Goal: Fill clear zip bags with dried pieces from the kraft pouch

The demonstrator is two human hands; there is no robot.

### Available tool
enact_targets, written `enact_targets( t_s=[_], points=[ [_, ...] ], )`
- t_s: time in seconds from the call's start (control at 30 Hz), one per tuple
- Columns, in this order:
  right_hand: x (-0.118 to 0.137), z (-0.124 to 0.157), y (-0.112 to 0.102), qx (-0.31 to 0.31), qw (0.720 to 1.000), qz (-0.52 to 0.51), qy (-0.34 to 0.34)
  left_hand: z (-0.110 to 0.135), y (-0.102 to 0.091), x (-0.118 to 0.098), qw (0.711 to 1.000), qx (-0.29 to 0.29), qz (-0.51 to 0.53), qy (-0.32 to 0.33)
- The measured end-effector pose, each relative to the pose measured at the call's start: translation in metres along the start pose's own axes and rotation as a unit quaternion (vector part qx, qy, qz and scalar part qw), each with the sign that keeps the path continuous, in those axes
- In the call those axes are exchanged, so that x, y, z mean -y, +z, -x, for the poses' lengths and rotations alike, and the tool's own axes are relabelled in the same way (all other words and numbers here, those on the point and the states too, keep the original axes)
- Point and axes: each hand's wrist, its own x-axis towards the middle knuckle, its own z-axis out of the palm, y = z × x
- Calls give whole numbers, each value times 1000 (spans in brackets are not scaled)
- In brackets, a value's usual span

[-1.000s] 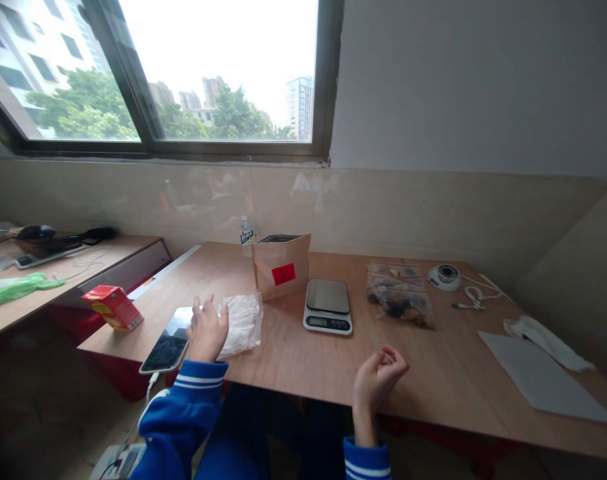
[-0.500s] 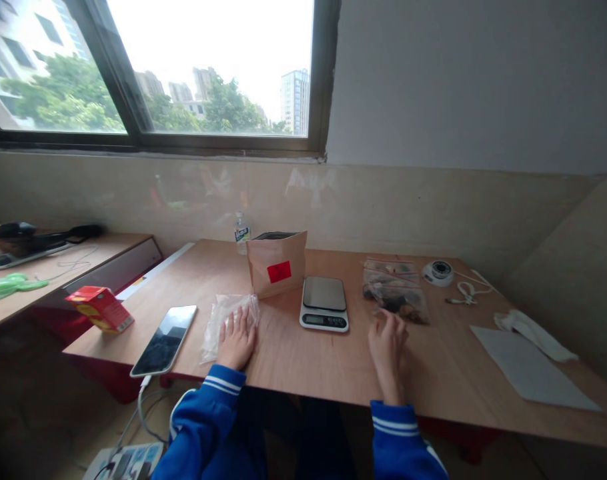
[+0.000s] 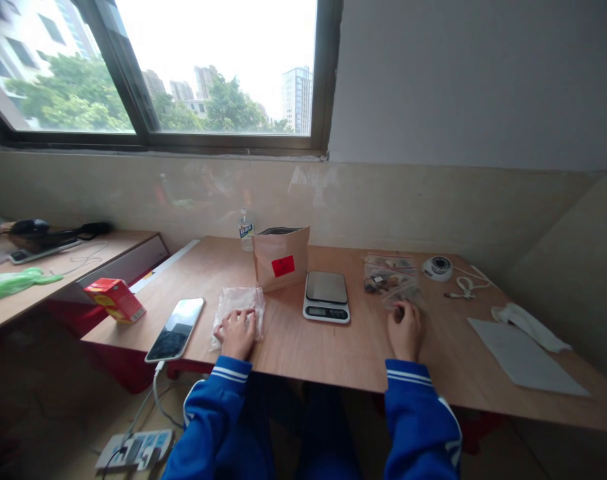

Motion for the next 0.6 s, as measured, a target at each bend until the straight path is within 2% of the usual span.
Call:
enact_targets(
  t_s=[0.1, 0.17, 0.23, 0.3, 0.37, 0.43, 0.53, 0.6],
  points=[
    [34, 3, -36, -5, 997, -66, 34, 12, -7, -21, 992, -35, 118, -19],
    [68, 4, -61, 21, 988, -143, 49, 22, -16, -43, 971, -37, 238, 11],
    [107, 5, -82, 108, 966, -230, 37, 32, -29, -67, 933, 13, 351, 74],
    [141, 10, -92, 234, 927, -292, 15, 41, -41, -85, 895, 92, 420, 124],
    [163, 21, -92, 337, 878, -341, -2, 49, -46, -92, 866, 200, 437, 136],
    [171, 35, -81, 366, 853, -372, -2, 55, -44, -88, 856, 271, 422, 123],
    [162, 55, -59, 368, 845, -386, 27, 62, -33, -70, 854, 314, 407, 82],
    [151, 61, -47, 358, 854, -375, 49, 64, -24, -59, 840, 341, 417, 64]
  ],
)
